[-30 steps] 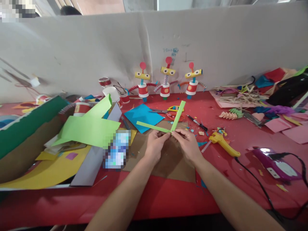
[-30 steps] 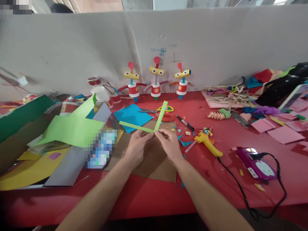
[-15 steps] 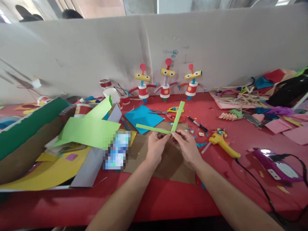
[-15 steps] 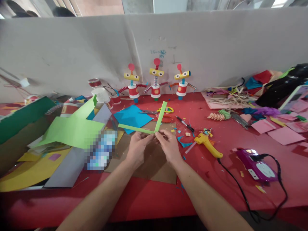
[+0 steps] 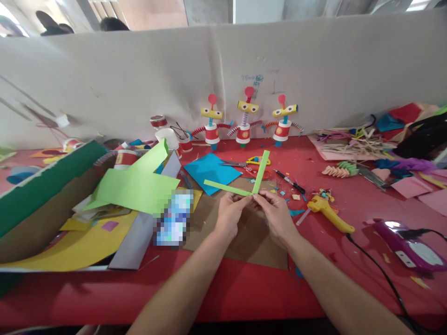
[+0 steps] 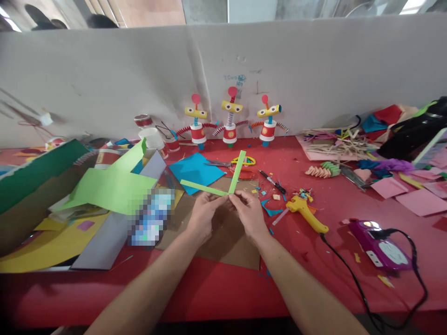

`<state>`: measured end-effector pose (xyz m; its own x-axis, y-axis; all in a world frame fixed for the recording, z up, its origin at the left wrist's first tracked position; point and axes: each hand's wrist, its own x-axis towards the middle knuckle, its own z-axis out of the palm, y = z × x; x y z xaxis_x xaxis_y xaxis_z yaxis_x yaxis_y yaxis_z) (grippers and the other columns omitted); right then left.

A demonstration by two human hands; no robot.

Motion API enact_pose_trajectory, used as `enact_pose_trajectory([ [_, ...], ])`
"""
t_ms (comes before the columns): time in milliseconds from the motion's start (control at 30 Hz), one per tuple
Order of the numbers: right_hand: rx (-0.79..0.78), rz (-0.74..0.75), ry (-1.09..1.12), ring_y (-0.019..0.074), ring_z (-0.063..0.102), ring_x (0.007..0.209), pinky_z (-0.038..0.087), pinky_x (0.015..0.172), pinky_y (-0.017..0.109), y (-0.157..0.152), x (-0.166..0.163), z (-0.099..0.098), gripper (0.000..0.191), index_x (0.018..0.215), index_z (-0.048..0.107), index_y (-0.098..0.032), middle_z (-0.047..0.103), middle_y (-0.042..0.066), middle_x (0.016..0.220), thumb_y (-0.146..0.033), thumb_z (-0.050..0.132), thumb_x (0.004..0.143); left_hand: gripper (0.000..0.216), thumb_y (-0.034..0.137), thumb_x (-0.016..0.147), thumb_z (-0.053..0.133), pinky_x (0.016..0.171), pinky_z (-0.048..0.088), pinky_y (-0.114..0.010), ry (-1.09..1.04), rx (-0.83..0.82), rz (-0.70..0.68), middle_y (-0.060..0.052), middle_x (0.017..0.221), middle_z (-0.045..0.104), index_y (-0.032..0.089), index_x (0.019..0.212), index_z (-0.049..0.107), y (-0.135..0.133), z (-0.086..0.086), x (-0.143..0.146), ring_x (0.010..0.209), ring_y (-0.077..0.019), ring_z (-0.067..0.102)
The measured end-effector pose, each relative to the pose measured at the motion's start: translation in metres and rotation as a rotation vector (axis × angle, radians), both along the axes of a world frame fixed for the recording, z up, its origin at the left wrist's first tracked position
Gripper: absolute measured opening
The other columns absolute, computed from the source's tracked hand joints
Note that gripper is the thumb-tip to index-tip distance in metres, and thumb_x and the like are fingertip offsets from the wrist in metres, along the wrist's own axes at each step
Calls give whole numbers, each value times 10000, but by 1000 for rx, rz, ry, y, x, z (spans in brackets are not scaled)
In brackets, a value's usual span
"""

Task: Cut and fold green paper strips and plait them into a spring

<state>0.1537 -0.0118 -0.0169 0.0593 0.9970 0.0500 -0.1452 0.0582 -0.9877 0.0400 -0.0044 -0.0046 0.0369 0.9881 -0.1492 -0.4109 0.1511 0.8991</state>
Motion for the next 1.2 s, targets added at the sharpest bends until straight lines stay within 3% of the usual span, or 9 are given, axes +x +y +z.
enact_pose_trajectory([
  [400, 14, -21, -30, 122, 510, 567, 413, 535, 251, 0, 0, 6, 171, 709, 650, -182, 561, -12, 598, -339, 596, 747, 193, 262, 632, 703, 612, 450, -265, 63, 90, -26, -41, 669, 657, 129, 753, 635, 0, -1, -2, 624, -153, 608],
  [567, 14, -22, -13, 118, 513, 581, 417, 555, 247, 1, 1, 2, 178, 743, 655, -181, 576, -11, 625, -350, 600, 751, 227, 257, 606, 719, 629, 450, -278, 74, 67, 22, -45, 699, 661, 130, 773, 632, 1, -3, -1, 638, -154, 602],
  [1200, -43, -22, 113, 98, 503, 580, 398, 537, 227, -1, -3, 0, 144, 772, 649, -193, 570, -27, 651, -330, 642, 727, 212, 224, 572, 730, 662, 445, -279, 29, -16, 0, -48, 732, 675, 138, 748, 647, 4, 2, -2, 694, -170, 617],
])
